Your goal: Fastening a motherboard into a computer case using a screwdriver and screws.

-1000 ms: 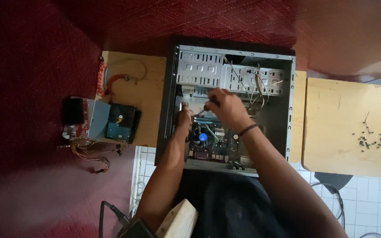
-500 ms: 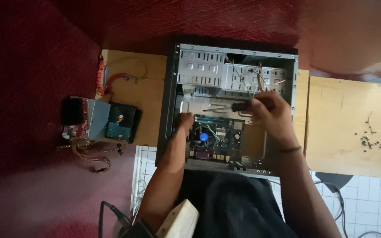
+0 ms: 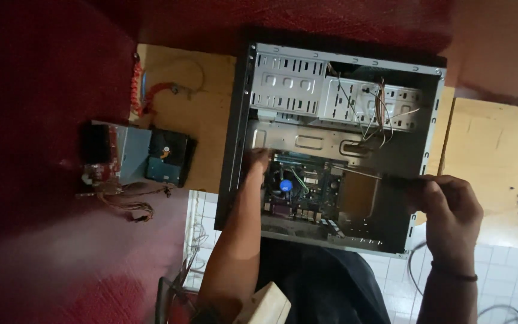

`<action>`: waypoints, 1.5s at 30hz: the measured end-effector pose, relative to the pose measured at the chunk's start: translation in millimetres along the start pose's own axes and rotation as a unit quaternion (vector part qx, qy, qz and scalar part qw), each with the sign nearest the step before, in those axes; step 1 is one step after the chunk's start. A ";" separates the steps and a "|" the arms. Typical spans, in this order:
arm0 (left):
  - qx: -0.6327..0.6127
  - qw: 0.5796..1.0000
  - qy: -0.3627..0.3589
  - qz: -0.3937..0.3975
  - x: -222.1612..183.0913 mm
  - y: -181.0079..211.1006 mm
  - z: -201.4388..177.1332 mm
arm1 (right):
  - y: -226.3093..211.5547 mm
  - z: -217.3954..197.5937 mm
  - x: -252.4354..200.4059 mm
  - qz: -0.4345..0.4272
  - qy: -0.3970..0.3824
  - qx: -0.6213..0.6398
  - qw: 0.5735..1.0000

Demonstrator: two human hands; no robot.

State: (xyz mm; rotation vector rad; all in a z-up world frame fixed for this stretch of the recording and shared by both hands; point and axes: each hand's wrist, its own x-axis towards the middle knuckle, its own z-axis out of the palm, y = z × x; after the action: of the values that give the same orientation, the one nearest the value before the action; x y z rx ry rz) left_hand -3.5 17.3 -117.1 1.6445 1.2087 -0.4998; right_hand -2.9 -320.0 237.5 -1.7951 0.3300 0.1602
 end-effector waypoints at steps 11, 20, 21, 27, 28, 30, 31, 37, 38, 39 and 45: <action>-0.220 0.961 -0.075 0.148 54.8 -74.3 40.4 | -17.4 5.7 28.1 -0.013 -0.008 -0.094 0.995; 0.044 0.998 -0.011 0.050 -41.2 11.7 -17.2 | -24.4 15.7 53.7 -0.053 -0.053 -0.122 0.990; 0.066 0.991 0.012 0.112 -29.7 -0.8 -11.2 | -23.2 16.0 55.5 -0.063 -0.064 -0.120 0.989; 0.044 0.956 0.046 0.285 -30.6 -11.7 -11.6 | -9.5 20.7 61.7 -0.020 -0.066 -0.079 0.994; 0.043 0.956 0.046 0.285 -37.2 -7.9 -13.5 | -10.7 23.9 60.7 -0.020 -0.066 -0.080 0.994; 0.028 0.991 -0.003 0.129 -50.5 -0.8 -18.5 | -13.0 30.9 58.4 -0.017 -0.084 -0.079 0.993; 0.028 0.991 -0.002 0.129 -57.7 5.9 -24.2 | -11.5 33.9 58.2 -0.017 -0.085 -0.078 0.993; 0.073 0.991 -0.043 0.104 -79.1 30.4 -37.8 | -21.0 52.8 54.8 -0.009 -0.121 -0.063 0.991; 0.029 0.996 -0.021 0.087 -71.2 21.1 -30.9 | -21.6 54.1 55.8 -0.003 -0.116 -0.077 0.990; -0.015 0.997 0.001 0.071 -63.1 11.7 -23.8 | -22.0 55.4 56.9 0.003 -0.111 -0.090 0.990; -0.070 0.994 -0.081 -0.012 -70.6 33.2 -37.1 | -22.7 49.6 55.5 -0.004 -0.118 -0.079 0.990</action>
State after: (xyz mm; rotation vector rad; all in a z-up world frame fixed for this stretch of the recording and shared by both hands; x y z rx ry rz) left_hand -11.5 16.4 -31.0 1.4444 1.1188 -0.5394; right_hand 60.0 -274.8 230.6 -1.9095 0.1437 0.3985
